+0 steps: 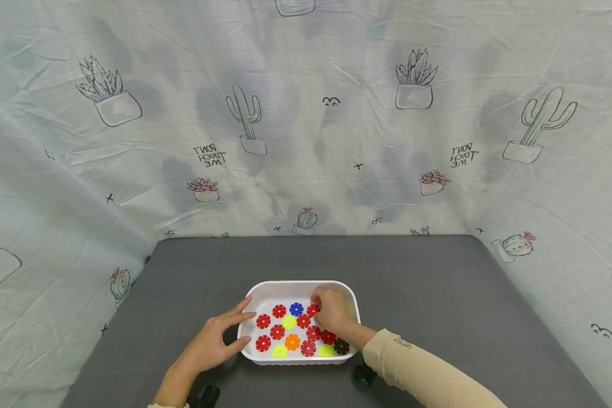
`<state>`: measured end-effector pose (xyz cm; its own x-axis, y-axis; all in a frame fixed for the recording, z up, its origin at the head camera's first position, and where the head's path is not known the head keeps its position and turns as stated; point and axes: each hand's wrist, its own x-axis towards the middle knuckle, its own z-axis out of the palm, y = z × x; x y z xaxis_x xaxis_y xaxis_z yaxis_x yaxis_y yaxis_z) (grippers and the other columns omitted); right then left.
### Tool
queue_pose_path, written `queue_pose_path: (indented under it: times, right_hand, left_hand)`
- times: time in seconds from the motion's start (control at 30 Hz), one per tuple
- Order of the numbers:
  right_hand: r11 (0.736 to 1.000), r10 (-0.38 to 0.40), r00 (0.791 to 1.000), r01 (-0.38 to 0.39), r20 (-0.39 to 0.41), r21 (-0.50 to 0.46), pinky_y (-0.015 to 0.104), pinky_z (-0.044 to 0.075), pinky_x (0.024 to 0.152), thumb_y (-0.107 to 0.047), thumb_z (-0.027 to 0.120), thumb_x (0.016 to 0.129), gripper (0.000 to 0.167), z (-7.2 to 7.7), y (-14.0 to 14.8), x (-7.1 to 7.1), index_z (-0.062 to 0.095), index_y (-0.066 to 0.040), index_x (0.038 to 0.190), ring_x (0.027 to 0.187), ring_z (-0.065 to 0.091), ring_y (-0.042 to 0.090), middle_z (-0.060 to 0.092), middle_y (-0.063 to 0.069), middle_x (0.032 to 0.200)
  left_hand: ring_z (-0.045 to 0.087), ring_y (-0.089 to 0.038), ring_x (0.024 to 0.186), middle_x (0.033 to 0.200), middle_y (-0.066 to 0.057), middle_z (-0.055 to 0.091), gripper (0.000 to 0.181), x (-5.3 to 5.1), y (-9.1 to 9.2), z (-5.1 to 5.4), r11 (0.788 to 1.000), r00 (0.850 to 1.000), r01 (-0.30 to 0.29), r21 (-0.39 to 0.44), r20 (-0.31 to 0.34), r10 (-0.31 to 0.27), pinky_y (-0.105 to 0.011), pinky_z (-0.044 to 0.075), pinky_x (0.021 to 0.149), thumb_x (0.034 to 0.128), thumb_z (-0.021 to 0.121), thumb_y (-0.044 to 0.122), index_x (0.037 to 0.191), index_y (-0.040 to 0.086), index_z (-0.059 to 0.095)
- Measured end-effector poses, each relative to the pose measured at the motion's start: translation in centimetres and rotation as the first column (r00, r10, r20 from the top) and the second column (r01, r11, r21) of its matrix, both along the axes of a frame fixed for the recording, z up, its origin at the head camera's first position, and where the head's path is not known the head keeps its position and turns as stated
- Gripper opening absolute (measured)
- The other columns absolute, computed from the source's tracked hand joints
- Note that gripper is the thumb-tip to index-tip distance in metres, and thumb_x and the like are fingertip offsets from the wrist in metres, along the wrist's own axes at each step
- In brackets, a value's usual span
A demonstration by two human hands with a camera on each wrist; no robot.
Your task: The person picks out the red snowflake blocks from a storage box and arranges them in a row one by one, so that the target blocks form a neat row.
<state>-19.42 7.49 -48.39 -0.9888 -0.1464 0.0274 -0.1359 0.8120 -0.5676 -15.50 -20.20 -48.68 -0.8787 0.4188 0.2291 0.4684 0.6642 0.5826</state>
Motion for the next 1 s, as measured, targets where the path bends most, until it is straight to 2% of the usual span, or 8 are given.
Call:
queue_pose_path:
  times: [0.4,0.63,0.8,1.0]
  right_hand:
    - [1.000,0.016,1.000,-0.016,0.014,0.017,0.033,0.056,0.082,0.000,0.076,0.073,0.028,0.05,-0.33,0.01,0.064,-0.008,0.097,0.082,0.055,0.016,0.062,0.004,0.091]
    - [1.000,0.015,1.000,-0.015,0.002,0.017,0.032,0.056,0.082,0.001,0.077,0.073,0.027,0.14,-0.52,0.29,0.067,-0.008,0.097,0.084,0.054,0.016,0.059,0.004,0.095]
    - [1.000,0.020,1.000,-0.020,0.001,0.016,0.033,0.056,0.083,0.000,0.077,0.073,0.028,0.31,-0.61,0.11,0.067,-0.008,0.097,0.085,0.054,0.016,0.060,0.004,0.095]
    - [0.998,0.017,0.999,-0.015,0.035,-0.056,0.036,0.056,0.083,0.000,0.076,0.074,0.031,0.74,-0.39,-0.31,0.067,-0.006,0.103,0.084,0.057,0.018,0.064,0.005,0.096]
  left_hand:
    - [0.051,-0.026,0.127,0.146,-0.003,0.045,0.045,-0.10,0.01,0.32,1.000,1.000,0.007,-0.015,-0.002,-0.007,-0.053,0.047,0.095,0.0810,0.069,0.028,0.124,0.015,0.065]
    - [0.050,-0.027,0.128,0.147,-0.003,0.044,0.046,-0.12,-0.07,0.52,1.000,0.999,-0.002,-0.018,0.041,0.003,-0.054,0.046,0.095,0.0819,0.068,0.030,0.125,0.015,0.064]
    - [0.050,-0.026,0.128,0.147,-0.002,0.044,0.045,-0.29,-0.17,0.65,1.000,0.999,-0.008,-0.019,0.048,0.009,-0.054,0.046,0.096,0.0821,0.069,0.029,0.125,0.015,0.064]
    - [0.050,-0.026,0.128,0.147,-0.001,0.043,0.045,-0.58,-0.22,0.76,1.000,0.999,-0.010,-0.018,0.046,0.010,-0.054,0.046,0.096,0.0821,0.069,0.029,0.125,0.015,0.064]
